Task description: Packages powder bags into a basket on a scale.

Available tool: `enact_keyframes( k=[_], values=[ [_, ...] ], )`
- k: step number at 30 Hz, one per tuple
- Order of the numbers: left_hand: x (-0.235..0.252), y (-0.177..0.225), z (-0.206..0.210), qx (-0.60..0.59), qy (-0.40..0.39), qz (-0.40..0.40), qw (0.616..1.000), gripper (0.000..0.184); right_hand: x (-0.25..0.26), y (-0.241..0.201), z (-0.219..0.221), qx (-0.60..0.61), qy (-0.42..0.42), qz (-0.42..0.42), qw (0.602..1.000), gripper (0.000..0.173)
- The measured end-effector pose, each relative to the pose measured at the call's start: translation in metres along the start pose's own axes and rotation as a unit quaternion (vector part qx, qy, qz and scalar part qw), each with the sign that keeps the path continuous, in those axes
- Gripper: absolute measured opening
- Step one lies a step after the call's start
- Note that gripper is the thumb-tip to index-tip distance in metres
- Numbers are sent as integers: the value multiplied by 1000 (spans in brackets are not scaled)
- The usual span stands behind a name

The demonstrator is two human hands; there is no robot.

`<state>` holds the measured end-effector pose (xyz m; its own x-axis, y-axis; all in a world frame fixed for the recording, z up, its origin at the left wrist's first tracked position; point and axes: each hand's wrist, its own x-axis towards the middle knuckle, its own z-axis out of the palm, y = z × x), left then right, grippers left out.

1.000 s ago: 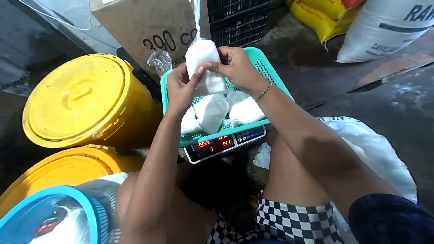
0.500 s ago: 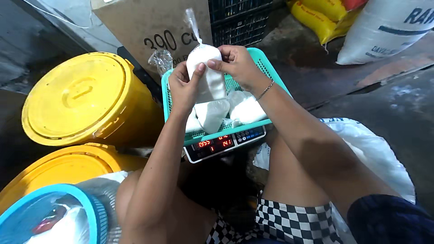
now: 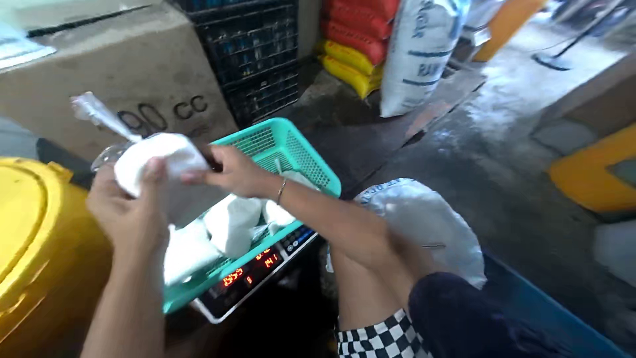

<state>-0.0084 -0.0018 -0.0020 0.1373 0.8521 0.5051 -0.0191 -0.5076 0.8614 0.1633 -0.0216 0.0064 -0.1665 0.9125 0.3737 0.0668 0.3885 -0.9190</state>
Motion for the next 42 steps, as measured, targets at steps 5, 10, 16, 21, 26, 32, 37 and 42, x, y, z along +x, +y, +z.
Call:
enact_keyframes(
  k=[5, 10, 16, 21, 26, 32, 37, 42],
  values=[
    [-15, 23, 18, -192, -19, -25, 981, 42, -6, -26, 22, 62, 60, 93, 992, 33],
    [-20, 17, 44, -184, 35, -89, 978, 63, -16, -7, 49, 4, 52, 7, 999, 59],
    [-24, 18, 44, -216, 80, -194, 954, 50, -15, -2, 54, -38, 10, 12, 999, 57],
    [-29, 25, 47, -230, 46, -190, 953, 57, -21, 0, 54, -42, 28, -26, 998, 70],
    [-30, 20, 41, -299, 33, -189, 935, 47, -25, -7, 56, -175, 21, -79, 981, 61],
    [-52, 30, 53, -363, -22, -248, 898, 41, -24, -23, 39, -234, 17, -31, 972, 63],
    [-14, 27, 34, -482, 125, -276, 822, 54, -108, -18, 32, -317, -84, -105, 939, 75],
    [10, 44, -17, -569, 197, -159, 782, 60, -244, -45, 21, -447, -254, -77, 854, 57]
  ],
)
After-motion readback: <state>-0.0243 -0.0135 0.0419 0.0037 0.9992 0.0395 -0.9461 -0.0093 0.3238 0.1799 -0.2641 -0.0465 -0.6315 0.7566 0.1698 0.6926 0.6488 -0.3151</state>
